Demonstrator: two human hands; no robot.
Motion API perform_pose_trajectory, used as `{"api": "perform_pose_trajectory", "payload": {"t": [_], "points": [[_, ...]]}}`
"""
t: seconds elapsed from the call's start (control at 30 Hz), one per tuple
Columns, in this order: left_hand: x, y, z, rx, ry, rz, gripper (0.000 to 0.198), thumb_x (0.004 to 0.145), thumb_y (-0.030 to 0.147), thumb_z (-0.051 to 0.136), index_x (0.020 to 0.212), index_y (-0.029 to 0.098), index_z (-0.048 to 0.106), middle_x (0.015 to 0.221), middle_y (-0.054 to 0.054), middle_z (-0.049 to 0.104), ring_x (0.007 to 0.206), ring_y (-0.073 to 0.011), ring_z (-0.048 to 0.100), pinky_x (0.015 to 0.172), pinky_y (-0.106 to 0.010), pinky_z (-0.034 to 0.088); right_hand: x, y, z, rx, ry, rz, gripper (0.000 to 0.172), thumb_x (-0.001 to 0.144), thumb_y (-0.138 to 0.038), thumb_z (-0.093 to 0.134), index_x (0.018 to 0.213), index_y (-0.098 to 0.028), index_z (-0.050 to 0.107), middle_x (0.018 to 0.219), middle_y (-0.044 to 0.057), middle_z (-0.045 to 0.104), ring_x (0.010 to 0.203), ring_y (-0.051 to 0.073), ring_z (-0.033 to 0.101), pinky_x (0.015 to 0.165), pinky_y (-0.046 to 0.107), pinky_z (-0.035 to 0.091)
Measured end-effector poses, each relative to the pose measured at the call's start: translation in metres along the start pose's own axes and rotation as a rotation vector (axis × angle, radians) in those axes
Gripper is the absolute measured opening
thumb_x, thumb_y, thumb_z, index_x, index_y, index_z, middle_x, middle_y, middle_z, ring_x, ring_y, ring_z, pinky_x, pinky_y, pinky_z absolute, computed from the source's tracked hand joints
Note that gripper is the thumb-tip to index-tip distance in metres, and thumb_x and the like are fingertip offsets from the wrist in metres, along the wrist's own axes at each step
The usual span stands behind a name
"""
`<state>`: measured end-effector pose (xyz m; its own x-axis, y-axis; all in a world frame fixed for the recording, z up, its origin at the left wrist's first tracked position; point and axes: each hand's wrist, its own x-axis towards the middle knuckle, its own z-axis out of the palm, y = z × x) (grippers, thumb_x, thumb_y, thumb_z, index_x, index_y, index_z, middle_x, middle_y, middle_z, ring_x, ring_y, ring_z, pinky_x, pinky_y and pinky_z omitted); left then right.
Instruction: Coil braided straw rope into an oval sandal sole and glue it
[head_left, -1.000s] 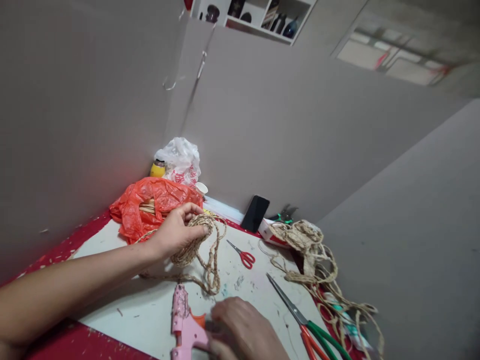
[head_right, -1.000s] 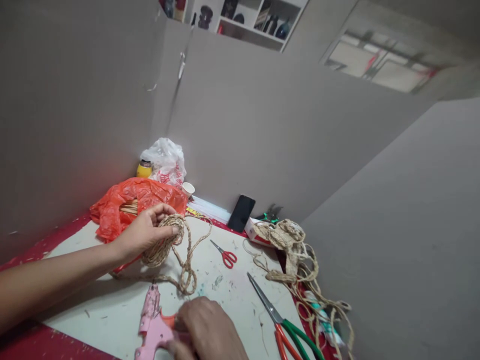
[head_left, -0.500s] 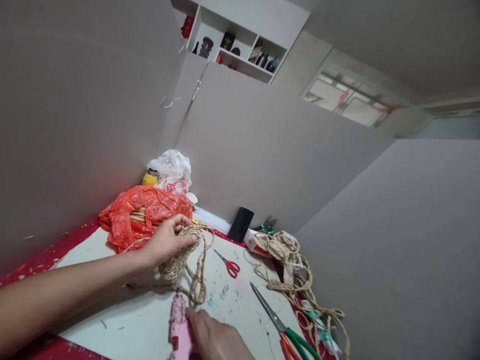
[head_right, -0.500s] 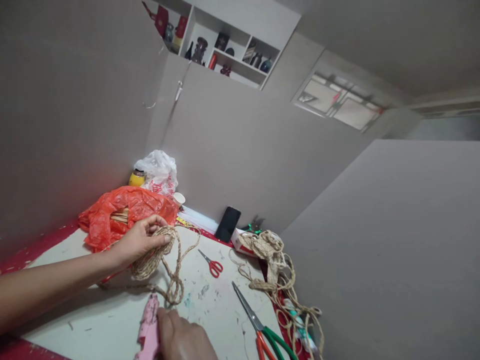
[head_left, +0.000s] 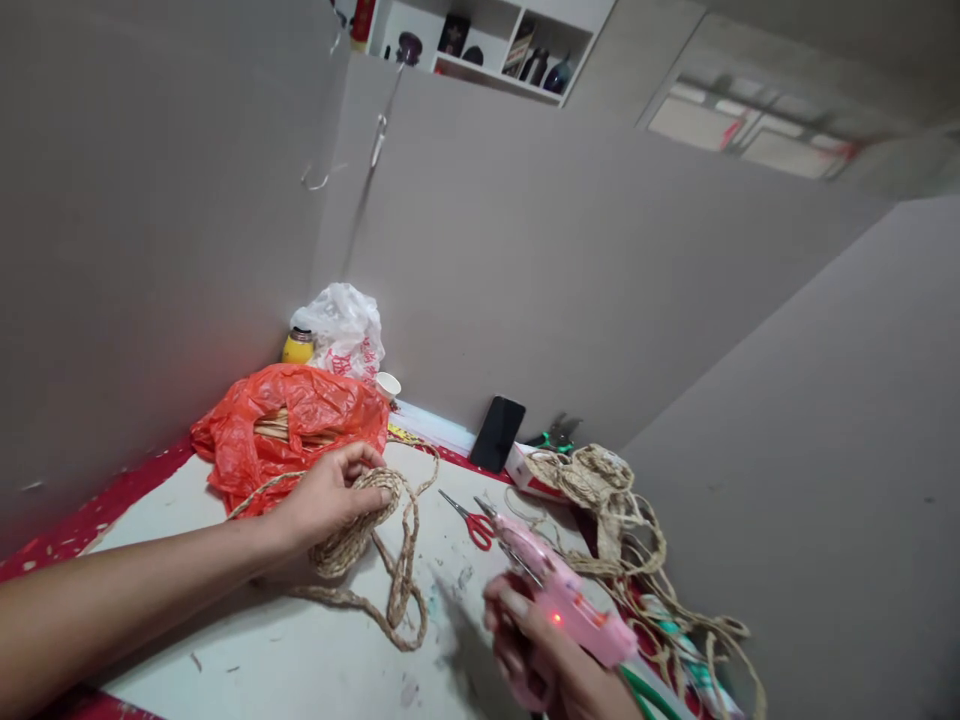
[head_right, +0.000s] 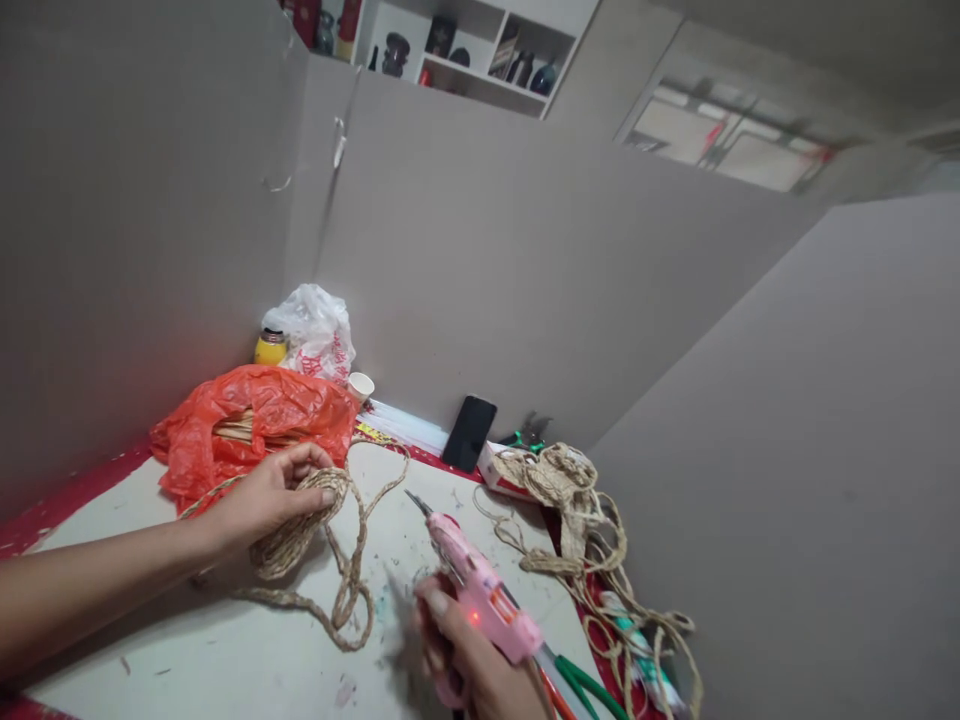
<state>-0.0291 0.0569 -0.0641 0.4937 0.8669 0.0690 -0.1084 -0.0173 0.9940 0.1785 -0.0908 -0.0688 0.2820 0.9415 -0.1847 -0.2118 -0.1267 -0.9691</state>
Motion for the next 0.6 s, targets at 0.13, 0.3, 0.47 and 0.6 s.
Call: {"api": "perform_pose_trajectory", "payload": {"t": [0.13, 0.3, 0.47, 0.6], "points": [[-0.006, -0.004, 0.005, -0.051, -0.049, -0.063, 0.030, 0.067, 0.025, 0.073, 0.086, 0.020, 0.050, 0.072, 0.005, 0.056, 0.065, -0.0102, 0.050, 0.061, -0.023, 0.038, 0.026, 0.005, 0.027, -0.035, 0.119, -0.132, 0.043, 0.070, -0.043, 0.077, 0.105, -0.021, 0.066, 0.081, 0.003, 0.065, 0.075, 0.015, 0.058, 0.048, 0.017, 0.040], [-0.013, -0.006, 0.010, -0.058, -0.044, -0.052, 0.031, 0.068, 0.025, 0.073, 0.087, 0.021, 0.049, 0.075, 0.005, 0.056, 0.066, -0.0100, 0.051, 0.062, -0.023, 0.038, 0.040, 0.002, 0.046, -0.012, -0.002, -0.164, 0.044, 0.073, -0.040, 0.074, 0.112, -0.022, 0.064, 0.084, 0.003, 0.068, 0.072, 0.018, 0.061, 0.056, 0.025, 0.046], [-0.017, -0.008, 0.013, -0.067, -0.064, -0.030, 0.031, 0.070, 0.027, 0.072, 0.090, 0.021, 0.049, 0.078, 0.003, 0.057, 0.068, -0.0114, 0.052, 0.062, -0.024, 0.040, 0.051, 0.000, 0.043, -0.121, -0.141, -0.165, 0.032, 0.080, -0.039, 0.068, 0.105, -0.018, 0.066, 0.078, 0.002, 0.069, 0.067, 0.015, 0.060, 0.061, 0.024, 0.046], [-0.016, -0.008, 0.013, -0.055, -0.058, 0.007, 0.027, 0.074, 0.026, 0.069, 0.092, 0.021, 0.050, 0.080, 0.002, 0.057, 0.070, -0.0116, 0.051, 0.063, -0.025, 0.040, 0.053, -0.018, 0.038, -0.271, -0.068, -0.236, 0.029, 0.079, -0.038, 0.068, 0.101, -0.019, 0.068, 0.097, 0.005, 0.070, 0.086, 0.020, 0.063, 0.061, 0.024, 0.046]]}}
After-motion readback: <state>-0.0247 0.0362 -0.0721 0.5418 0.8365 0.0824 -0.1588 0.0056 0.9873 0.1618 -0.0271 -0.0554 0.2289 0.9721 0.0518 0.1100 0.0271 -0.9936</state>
